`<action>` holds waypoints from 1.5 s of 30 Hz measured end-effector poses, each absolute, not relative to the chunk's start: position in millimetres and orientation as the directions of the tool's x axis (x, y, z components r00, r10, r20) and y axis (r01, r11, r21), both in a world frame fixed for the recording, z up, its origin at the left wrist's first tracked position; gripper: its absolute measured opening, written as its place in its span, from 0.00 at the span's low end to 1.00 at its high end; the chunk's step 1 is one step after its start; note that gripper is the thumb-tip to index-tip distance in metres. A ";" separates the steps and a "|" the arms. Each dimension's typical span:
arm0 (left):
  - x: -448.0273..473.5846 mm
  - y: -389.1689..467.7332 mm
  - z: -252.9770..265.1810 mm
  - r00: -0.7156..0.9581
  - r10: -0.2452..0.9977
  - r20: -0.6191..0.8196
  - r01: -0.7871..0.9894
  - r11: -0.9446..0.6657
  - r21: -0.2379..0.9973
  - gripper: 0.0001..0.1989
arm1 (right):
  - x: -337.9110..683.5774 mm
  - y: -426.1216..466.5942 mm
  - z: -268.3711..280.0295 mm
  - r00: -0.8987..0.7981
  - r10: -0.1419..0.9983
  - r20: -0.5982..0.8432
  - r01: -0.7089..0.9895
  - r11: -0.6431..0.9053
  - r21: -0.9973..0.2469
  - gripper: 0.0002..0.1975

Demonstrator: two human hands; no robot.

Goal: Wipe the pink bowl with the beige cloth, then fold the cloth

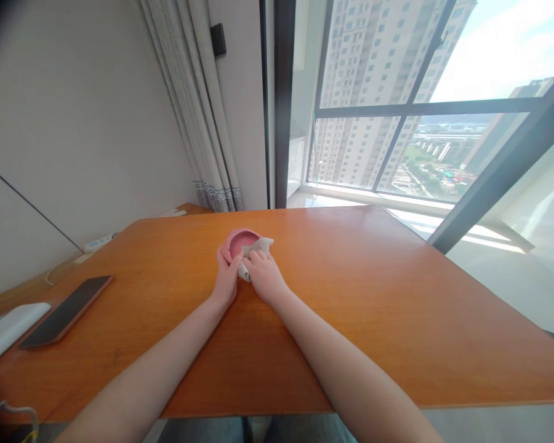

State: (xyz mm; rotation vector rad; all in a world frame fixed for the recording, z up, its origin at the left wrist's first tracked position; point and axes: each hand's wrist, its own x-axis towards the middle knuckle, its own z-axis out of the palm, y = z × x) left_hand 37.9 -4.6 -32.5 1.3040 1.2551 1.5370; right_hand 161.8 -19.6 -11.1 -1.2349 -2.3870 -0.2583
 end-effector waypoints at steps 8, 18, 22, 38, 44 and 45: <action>26.2 -0.7 -22.5 -0.211 0.944 0.254 0.119 -0.233 0.965 0.18 | 177.6 -9.8 -9.8 -0.611 0.684 0.399 0.744 0.668 -0.004 0.10; 33.8 0.6 -41.4 -0.292 0.915 0.280 0.002 -0.292 0.956 0.22 | 158.2 -22.4 -8.7 -0.516 0.720 0.465 0.805 0.593 -0.024 0.12; 32.5 4.4 -45.3 -0.323 0.919 0.227 -0.031 -0.250 0.968 0.11 | 156.0 -21.9 -9.0 -0.539 0.723 0.432 0.789 0.613 -0.042 0.10; 31.9 0.0 -29.5 -0.242 0.951 0.193 -0.193 -0.243 0.951 0.24 | 163.1 -20.0 -7.2 -0.526 0.730 0.437 0.808 0.589 -0.012 0.10; 42.9 -3.4 -35.5 -0.173 0.982 0.079 -0.354 -0.137 0.925 0.24 | 163.9 -17.5 -9.9 -0.542 0.724 0.427 0.783 0.620 -0.056 0.12; 40.2 -1.1 -36.2 -0.192 0.978 0.086 -0.311 -0.143 0.940 0.22 | 165.2 -16.8 -10.4 -0.548 0.726 0.416 0.779 0.623 -0.062 0.12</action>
